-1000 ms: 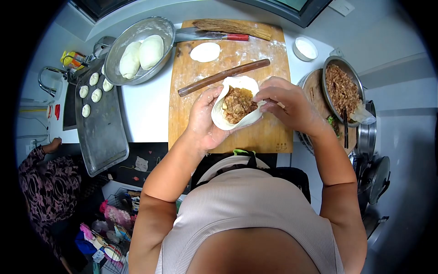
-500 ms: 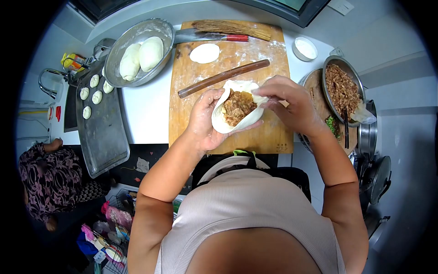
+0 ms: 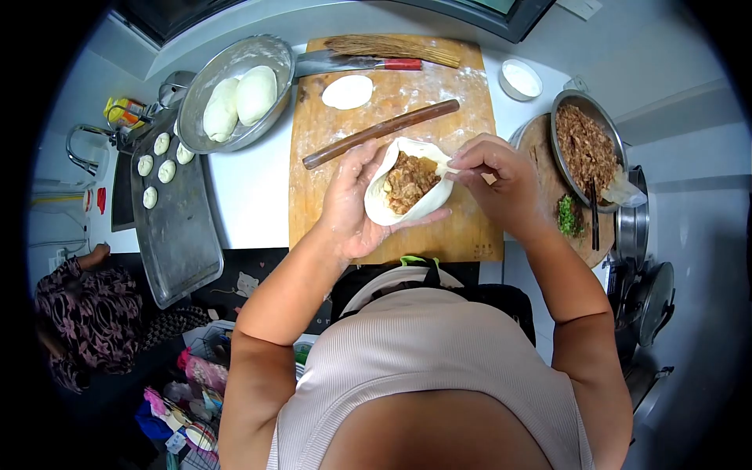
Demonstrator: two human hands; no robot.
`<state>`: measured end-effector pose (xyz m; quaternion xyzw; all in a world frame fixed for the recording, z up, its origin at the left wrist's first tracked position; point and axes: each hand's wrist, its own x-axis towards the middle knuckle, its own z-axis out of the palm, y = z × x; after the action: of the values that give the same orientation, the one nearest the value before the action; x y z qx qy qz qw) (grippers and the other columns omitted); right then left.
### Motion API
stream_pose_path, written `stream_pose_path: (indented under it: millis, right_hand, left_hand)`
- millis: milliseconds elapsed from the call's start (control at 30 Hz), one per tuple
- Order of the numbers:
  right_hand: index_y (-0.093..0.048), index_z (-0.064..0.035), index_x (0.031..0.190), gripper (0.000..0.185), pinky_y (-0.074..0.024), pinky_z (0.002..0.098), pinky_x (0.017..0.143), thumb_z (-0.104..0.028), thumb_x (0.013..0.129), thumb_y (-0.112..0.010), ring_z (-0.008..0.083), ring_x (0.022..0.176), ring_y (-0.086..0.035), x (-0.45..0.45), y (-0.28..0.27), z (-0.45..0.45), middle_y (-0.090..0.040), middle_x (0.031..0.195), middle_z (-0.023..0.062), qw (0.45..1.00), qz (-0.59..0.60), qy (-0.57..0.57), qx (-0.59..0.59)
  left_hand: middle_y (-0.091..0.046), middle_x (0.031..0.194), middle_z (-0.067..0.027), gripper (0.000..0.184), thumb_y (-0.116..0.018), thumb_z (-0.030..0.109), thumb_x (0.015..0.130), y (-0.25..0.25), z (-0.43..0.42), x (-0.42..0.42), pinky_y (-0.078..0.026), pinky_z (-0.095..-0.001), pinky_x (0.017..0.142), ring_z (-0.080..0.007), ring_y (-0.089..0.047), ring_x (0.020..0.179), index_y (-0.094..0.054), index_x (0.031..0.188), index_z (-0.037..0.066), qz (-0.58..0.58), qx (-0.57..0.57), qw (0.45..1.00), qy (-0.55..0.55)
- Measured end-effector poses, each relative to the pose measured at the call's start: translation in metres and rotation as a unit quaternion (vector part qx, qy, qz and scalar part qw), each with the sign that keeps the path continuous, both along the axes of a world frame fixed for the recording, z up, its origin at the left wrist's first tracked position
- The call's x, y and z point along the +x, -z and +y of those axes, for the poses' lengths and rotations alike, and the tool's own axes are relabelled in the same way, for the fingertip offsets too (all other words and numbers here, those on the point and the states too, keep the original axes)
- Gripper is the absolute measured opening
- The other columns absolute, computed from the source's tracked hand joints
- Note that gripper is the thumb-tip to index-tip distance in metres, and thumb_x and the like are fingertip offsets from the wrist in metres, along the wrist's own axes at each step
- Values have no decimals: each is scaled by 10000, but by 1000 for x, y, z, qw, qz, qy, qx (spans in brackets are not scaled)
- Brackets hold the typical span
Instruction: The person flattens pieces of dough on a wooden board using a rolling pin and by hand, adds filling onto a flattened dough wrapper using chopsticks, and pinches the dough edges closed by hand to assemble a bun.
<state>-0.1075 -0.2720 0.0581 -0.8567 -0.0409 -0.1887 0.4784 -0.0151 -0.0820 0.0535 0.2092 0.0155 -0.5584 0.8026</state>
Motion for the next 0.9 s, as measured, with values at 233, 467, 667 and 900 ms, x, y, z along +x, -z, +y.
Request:
stream_pose_path:
  millis: [233, 467, 667, 900]
  right_hand:
    - [-620, -50, 1094, 342, -543, 322, 729, 41, 765, -638, 220, 824, -660, -6, 5, 4, -646, 1003, 128, 999, 18, -22, 25]
    - [-679, -62, 968, 191, -495, 335, 710, -87, 778, -681, 217, 776, -620, -17, 22, 1, -625, 916, 91, 999, -1, 23, -49]
    - [-642, -34, 856, 86, -492, 289, 716, -32, 781, -683, 189, 777, -622, -24, 32, -6, -607, 881, 110, 989, 74, 93, 85]
    - [-633, -26, 892, 122, -500, 308, 674, -54, 775, -658, 205, 749, -645, -21, 19, -10, -641, 827, 110, 997, 63, 42, 14]
  left_hand:
    - [-545, 1241, -167, 459, -544, 249, 908, 13, -1, -6, -476, -571, 953, -308, -568, 1140, -408, 1308, 70, -61, 82, 994, 40]
    - [-529, 1272, -173, 471, -524, 233, 908, 15, -6, -11, -482, -581, 936, -310, -556, 1161, -397, 1328, 62, -63, 149, 985, 62]
    - [-479, 1318, -181, 561, -573, 220, 877, 15, -14, -12, -433, -597, 988, -343, -510, 1213, -359, 1384, 111, -78, 37, 994, 59]
    - [-477, 1291, -150, 440, -512, 181, 951, 20, -21, -16, -483, -554, 961, -313, -530, 1177, -378, 1362, 98, -47, 78, 995, 50]
